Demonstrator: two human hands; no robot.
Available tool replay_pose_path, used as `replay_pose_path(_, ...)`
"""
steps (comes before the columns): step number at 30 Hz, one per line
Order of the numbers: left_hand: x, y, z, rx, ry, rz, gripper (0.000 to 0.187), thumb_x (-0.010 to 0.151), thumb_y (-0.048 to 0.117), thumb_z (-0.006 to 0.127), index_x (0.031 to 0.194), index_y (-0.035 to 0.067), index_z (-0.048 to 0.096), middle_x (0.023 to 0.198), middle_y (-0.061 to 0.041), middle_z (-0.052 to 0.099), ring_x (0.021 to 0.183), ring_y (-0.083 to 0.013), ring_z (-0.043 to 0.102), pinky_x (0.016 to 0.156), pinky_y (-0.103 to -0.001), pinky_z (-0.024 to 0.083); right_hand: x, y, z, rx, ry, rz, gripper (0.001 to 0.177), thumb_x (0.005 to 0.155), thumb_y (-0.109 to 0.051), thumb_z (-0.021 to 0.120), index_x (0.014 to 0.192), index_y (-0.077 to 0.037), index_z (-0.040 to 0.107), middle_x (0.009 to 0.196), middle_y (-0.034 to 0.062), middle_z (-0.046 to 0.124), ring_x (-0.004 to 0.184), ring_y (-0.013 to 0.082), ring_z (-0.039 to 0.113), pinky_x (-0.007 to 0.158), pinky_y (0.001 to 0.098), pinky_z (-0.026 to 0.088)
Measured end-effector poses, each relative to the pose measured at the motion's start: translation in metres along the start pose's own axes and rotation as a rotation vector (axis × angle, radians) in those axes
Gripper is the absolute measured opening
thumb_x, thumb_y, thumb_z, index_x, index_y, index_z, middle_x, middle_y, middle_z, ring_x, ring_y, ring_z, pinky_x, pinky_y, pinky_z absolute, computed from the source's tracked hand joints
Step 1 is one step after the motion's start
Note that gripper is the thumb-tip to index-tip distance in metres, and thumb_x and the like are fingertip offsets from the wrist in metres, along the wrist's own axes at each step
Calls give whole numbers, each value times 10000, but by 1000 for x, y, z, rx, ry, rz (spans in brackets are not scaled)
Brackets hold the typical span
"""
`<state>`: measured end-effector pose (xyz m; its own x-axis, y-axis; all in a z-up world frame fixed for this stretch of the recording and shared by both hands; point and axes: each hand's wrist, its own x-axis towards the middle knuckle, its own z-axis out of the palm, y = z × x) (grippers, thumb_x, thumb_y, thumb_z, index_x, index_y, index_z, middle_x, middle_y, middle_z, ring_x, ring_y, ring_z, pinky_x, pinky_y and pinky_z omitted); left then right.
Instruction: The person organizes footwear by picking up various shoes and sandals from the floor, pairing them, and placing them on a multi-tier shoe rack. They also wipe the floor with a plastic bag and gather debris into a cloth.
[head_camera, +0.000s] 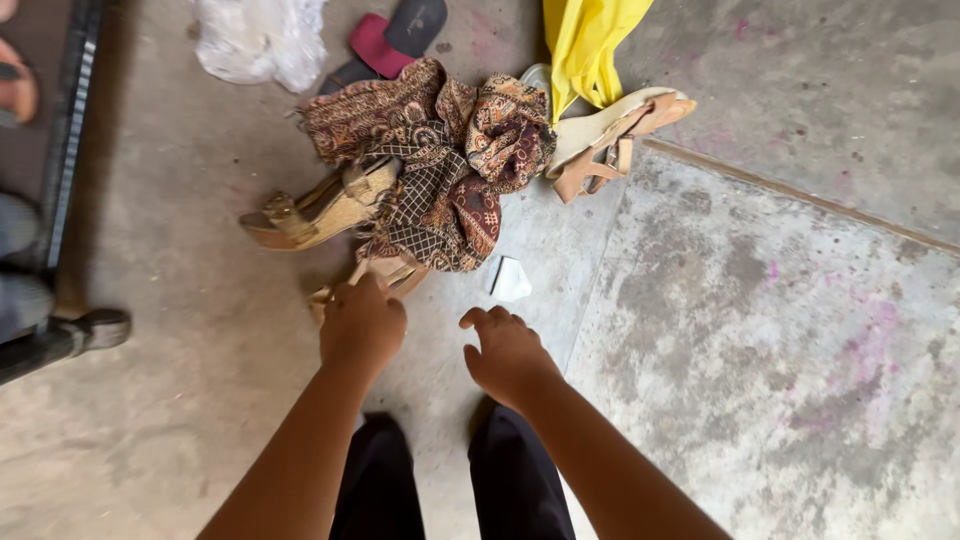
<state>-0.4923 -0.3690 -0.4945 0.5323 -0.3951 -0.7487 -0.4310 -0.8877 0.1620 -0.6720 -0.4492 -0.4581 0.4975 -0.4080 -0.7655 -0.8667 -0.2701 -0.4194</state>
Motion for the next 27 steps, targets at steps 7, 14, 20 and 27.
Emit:
replay_pose_path(7, 76, -45, 72, 274, 31, 6, 415, 924, 297, 616, 1283, 91, 579, 1364, -265, 523, 1314, -453, 504, 1023, -578, 468, 99, 54, 11, -13, 44, -1, 365, 919, -218, 631, 1279, -165, 597, 1217, 163, 628, 1135, 365, 622, 1003, 483, 492)
replay_pose_path(14, 120, -45, 82, 513, -113, -61, 1074, 717, 515, 845, 1540, 217, 223, 1520, -272, 359, 1380, -497, 400, 986, -668, 423, 152, 80, 8, 11, 69, 38, 357, 925, -198, 619, 1280, -156, 609, 1206, 161, 636, 1111, 330, 642, 1007, 447, 511)
replay_pose_path(20, 128, -50, 103, 740, -203, -83, 1272, 695, 639, 873, 1570, 217, 52, 1459, -312, 418, 1332, -507, 462, 1041, -649, 376, 175, 76, 18, 71, 101, -6, 353, 915, -168, 625, 1266, -139, 609, 1255, 154, 619, 1142, 331, 640, 1043, 434, 493)
replay_pose_path(27, 124, -59, 109, 654, -32, 80, 1129, 723, 527, 845, 1544, 187, 149, 1370, -287, 514, 1277, -440, 549, 1111, -571, 396, 185, 68, 42, 72, 153, 10, 413, 884, -161, 634, 1293, -143, 583, 1340, 182, 556, 1212, 375, 594, 1045, 471, 470)
